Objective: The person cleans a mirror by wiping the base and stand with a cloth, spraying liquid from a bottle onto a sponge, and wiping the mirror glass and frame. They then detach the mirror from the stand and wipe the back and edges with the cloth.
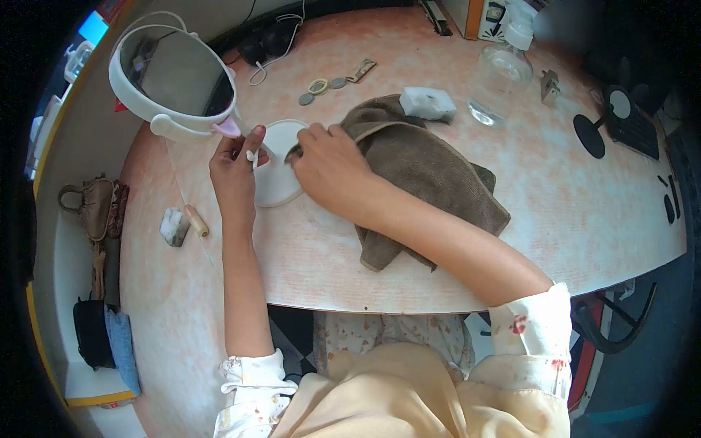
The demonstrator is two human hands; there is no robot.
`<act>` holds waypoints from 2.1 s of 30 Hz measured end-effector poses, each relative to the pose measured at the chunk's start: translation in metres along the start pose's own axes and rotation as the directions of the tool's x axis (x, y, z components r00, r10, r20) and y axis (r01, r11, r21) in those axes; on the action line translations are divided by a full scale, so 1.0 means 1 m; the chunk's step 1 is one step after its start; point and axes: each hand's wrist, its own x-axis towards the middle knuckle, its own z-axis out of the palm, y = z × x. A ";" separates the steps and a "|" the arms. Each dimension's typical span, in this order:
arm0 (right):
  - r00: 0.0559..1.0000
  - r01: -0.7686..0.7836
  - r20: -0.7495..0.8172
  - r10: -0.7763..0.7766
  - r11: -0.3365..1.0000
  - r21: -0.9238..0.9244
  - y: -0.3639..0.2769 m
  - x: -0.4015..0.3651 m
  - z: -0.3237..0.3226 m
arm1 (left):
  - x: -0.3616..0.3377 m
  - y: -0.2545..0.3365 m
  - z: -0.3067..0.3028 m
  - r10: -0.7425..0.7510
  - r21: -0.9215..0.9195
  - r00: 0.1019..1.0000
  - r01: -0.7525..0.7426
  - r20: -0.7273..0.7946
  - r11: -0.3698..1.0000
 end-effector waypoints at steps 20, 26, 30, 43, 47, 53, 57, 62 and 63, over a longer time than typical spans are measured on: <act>0.988 -0.095 -0.110 0.113 0.983 0.156 0.018 0.013 0.015 | 0.012 -0.003 -0.030 0.027 0.034 0.937 -0.041 0.349 0.999; 0.969 -0.202 -0.072 0.237 0.925 0.322 0.039 0.020 -0.007 | 0.012 -0.006 -0.025 0.113 0.221 0.940 -0.191 0.321 0.956; 0.976 -0.200 -0.005 0.220 0.898 0.392 0.046 0.022 -0.022 | 0.009 -0.005 -0.022 0.075 0.271 0.965 -0.145 0.251 0.952; 0.996 0.045 0.061 -0.070 0.939 0.340 -0.018 -0.008 -0.011 | 0.007 -0.005 -0.019 0.040 -0.044 0.953 -0.029 0.299 0.999; 0.994 -0.078 0.089 0.058 0.967 0.244 -0.003 0.002 -0.006 | 0.008 -0.004 -0.020 0.033 -0.053 0.961 -0.019 0.274 0.998; 0.969 -0.169 -0.140 0.203 0.960 0.226 0.012 0.005 0.015 | 0.004 0.002 -0.018 0.017 -0.059 0.967 -0.002 0.254 0.998; 0.905 -0.367 0.110 0.410 0.627 0.687 0.022 0.016 0.000 | 0.004 0.004 -0.017 -0.016 0.049 0.968 0.004 0.249 0.999; 0.770 -0.638 0.559 0.308 0.351 0.685 0.019 0.028 -0.017 | 0.006 -0.006 -0.018 0.021 -0.024 0.965 -0.015 0.260 1.000; 0.811 -0.585 0.517 0.273 0.395 0.708 0.023 0.029 -0.010 | 0.007 -0.006 -0.018 0.017 -0.028 0.966 -0.010 0.258 1.000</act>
